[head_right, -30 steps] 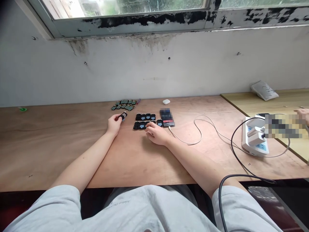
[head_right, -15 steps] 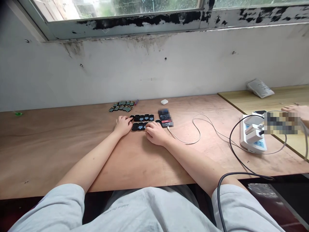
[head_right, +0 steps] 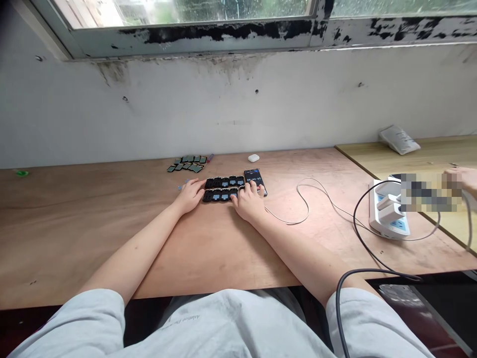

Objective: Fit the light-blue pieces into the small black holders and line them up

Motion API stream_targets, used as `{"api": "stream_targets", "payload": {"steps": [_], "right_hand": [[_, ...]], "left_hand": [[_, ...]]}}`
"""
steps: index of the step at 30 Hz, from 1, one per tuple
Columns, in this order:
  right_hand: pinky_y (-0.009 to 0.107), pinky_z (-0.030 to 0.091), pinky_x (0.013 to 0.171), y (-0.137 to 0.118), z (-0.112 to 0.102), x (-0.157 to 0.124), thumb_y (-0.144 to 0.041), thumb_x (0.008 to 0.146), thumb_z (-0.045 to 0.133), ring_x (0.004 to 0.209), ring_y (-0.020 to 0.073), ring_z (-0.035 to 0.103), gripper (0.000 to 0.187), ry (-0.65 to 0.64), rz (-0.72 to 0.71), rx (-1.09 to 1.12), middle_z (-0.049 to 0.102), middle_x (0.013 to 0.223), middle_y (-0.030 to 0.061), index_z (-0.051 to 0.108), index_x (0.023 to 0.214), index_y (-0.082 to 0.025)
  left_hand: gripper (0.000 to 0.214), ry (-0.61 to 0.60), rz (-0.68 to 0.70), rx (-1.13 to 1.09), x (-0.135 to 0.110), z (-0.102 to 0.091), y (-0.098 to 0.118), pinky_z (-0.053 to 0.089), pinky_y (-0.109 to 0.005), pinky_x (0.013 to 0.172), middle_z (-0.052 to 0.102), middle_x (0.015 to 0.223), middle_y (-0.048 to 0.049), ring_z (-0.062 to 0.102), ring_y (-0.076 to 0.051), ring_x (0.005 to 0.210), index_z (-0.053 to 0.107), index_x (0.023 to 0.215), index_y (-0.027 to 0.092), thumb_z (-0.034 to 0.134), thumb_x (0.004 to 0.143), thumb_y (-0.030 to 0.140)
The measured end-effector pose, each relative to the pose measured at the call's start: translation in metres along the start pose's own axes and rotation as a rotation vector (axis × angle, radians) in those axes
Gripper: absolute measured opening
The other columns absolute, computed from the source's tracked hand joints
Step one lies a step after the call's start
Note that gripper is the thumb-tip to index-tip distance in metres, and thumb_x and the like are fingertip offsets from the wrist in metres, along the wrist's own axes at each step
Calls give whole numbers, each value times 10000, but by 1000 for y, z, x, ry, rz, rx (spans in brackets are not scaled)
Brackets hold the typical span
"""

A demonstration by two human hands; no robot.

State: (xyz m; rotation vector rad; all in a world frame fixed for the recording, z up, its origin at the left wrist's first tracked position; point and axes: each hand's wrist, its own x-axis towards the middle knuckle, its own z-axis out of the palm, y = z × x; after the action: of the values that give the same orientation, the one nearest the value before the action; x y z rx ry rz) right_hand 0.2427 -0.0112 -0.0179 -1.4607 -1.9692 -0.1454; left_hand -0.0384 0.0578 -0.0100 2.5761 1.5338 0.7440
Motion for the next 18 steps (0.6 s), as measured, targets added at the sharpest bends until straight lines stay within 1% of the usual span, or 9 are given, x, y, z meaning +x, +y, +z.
{"api": "stream_targets", "payload": {"steps": [3, 5, 6, 8, 10, 12, 14, 16, 18], "right_hand": [[736, 187, 1160, -4, -4, -1, -548, 1031, 499, 1393, 431, 379, 459, 21, -40, 23, 646, 1202, 227, 758, 996, -171], [724, 208, 1160, -8, -9, -1, -530, 1028, 523, 1387, 423, 389, 428, 38, -78, 24, 667, 1168, 214, 771, 1017, -181], [718, 223, 1154, -11, -12, -2, -515, 1028, 536, 1379, 422, 395, 412, 34, -98, 21, 677, 1149, 210, 778, 1003, -184], [703, 252, 1137, -16, -16, -4, -477, 1030, 553, 1366, 416, 406, 388, -10, -157, 17, 692, 1125, 203, 786, 921, -188], [686, 274, 1124, -20, -19, -6, -425, 1039, 553, 1346, 399, 423, 385, -80, -243, 47, 704, 1125, 179, 777, 826, -195], [643, 332, 1101, -22, -19, -6, -363, 1047, 543, 1281, 360, 472, 375, -147, -321, 118, 715, 1108, 142, 764, 790, -201], [564, 422, 1049, -21, -17, -5, -307, 1053, 527, 1169, 304, 530, 353, -207, -373, 217, 720, 1072, 110, 751, 801, -202], [478, 495, 976, -18, -17, -3, -275, 1061, 501, 1055, 254, 571, 352, -270, -406, 316, 712, 1051, 97, 732, 808, -196], [422, 530, 920, -14, -18, -1, -282, 1072, 476, 977, 225, 598, 366, -316, -417, 377, 691, 1038, 98, 718, 814, -189]], "left_hand": [[466, 136, 31, 25, -12, -5, 11, 395, -512, 1135, 630, 1403, -160, 521, -336, 1342, 596, 1407, 166, 424, 1003, 322], [416, 176, 106, 43, -25, -7, 24, 436, -489, 1079, 665, 1295, -171, 580, -326, 1243, 636, 1337, 164, 447, 988, 290], [390, 142, 189, 46, -32, -8, 31, 457, -476, 1042, 678, 1246, -166, 603, -318, 1192, 656, 1300, 174, 464, 979, 282], [338, 13, 384, 35, -46, -8, 48, 500, -434, 946, 703, 1139, -140, 640, -286, 1068, 692, 1224, 204, 481, 972, 282], [295, -32, 471, 35, -55, -7, 65, 515, -402, 872, 702, 1076, -126, 649, -258, 967, 712, 1137, 214, 475, 986, 307], [280, -67, 510, 48, -58, -7, 78, 516, -393, 832, 696, 1055, -127, 645, -255, 936, 706, 1090, 202, 498, 990, 360], [289, -116, 533, 52, -58, -8, 87, 513, -393, 828, 692, 1080, -132, 642, -262, 948, 698, 1053, 198, 539, 979, 427], [326, -150, 540, 43, -55, -10, 90, 511, -397, 848, 688, 1138, -137, 643, -271, 982, 690, 1065, 203, 571, 966, 490], [388, -161, 534, 25, -54, -12, 91, 511, -404, 863, 688, 1155, -138, 642, -279, 998, 680, 1115, 207, 595, 952, 548]]}}
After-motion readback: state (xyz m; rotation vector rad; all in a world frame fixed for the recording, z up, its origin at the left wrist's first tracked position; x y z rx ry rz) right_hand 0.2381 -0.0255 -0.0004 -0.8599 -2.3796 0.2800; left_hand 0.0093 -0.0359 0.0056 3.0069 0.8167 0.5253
